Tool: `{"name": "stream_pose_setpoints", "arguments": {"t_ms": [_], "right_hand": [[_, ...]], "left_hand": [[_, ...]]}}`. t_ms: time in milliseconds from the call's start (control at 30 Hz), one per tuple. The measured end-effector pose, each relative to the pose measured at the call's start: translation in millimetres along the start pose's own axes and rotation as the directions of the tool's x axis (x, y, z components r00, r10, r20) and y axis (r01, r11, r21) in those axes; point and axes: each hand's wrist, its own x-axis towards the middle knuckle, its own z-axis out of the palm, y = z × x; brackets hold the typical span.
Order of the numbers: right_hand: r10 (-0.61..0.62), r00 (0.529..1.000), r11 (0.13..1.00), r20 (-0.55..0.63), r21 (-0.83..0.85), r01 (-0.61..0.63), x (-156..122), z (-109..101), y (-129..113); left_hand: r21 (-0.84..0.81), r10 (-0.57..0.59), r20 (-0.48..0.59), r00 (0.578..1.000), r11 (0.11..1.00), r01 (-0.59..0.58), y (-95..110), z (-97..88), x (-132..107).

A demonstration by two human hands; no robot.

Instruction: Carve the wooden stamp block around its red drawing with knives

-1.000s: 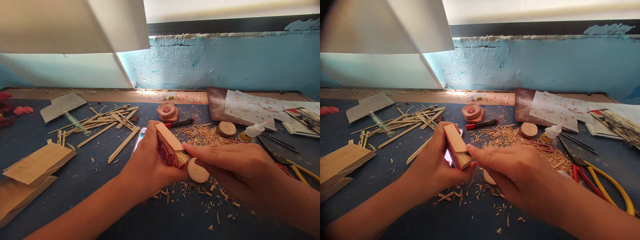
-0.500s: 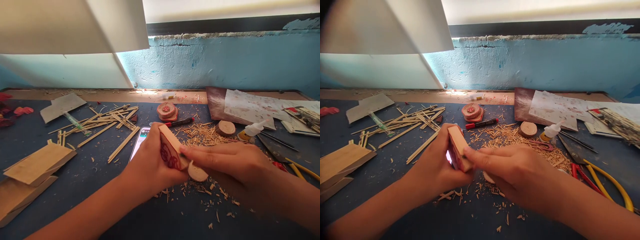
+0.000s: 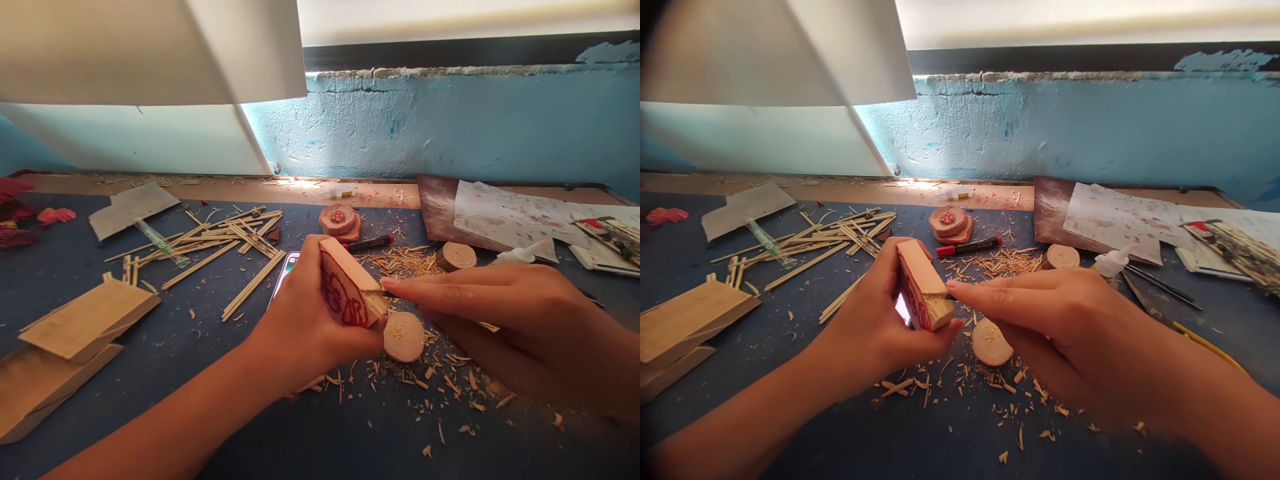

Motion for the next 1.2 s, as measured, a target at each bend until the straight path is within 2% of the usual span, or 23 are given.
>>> {"name": "stream_pose_setpoints", "arguments": {"t_ms": [133, 267, 433, 500, 567, 633, 733, 833, 933, 1000, 1200], "right_hand": [[0.019, 0.999, 1.000, -0.029, -0.015, -0.020, -3.3, 7.0, 1.6], [-0.022, 0.998, 0.999, -0.063, -0.041, 0.020, -8.1, 16.2, 2.7], [0.032, 0.997, 0.991, -0.075, 0.134, -0.021, -11.0, 30.1, 1.4], [-0.008, 0.993, 0.997, -0.120, 0.081, 0.018, -11.0, 35.8, 1.1], [-0.069, 0.986, 0.998, -0.152, 0.000, 0.070, -9.9, 38.9, 0.8], [-0.099, 0.986, 0.995, -0.134, -0.021, 0.097, -7.3, 37.8, 0.2], [-0.037, 0.999, 0.994, -0.029, 0.100, 0.040, -2.4, 29.5, -0.6], [0.063, 0.998, 0.977, 0.020, 0.203, -0.066, 1.6, 18.2, -2.3], [0.154, 0.988, 0.969, 0.026, 0.190, -0.156, 4.6, 7.9, -7.1], [0.201, 0.979, 0.960, 0.024, 0.194, -0.201, 6.1, 2.4, -11.6], [0.240, 0.970, 0.934, 0.027, 0.267, -0.238, 6.0, -1.6, -21.6]], "left_hand": [[0.028, 0.014, 0.003, 1.000, 1.000, -0.014, -1.9, -0.7, 1.2], [0.013, 0.051, 0.024, 0.998, 0.999, -0.052, -4.5, 0.5, 1.8], [0.039, 0.023, 0.003, 1.000, 0.999, -0.023, -6.9, -0.4, 0.2], [0.054, 0.024, -0.011, 1.000, 0.998, -0.023, -7.1, -1.3, -0.4], [0.040, 0.015, 0.032, 0.999, 0.999, -0.016, -7.1, -0.6, -0.9], [0.010, -0.021, 0.106, 0.994, 1.000, 0.020, -7.1, 2.0, -1.3], [-0.018, -0.091, 0.151, 0.984, 0.995, 0.095, -7.6, 7.3, -1.1], [-0.033, -0.094, 0.101, 0.990, 0.995, 0.098, -8.5, 9.8, 1.1], [0.035, 0.008, -0.035, 0.999, 0.999, -0.007, -8.5, 7.3, 4.8], [0.116, 0.073, -0.124, 0.990, 0.991, -0.058, -7.8, 4.2, 7.1], [0.167, 0.145, -0.246, 0.959, 0.980, -0.105, -6.3, -1.1, 7.9]]}}
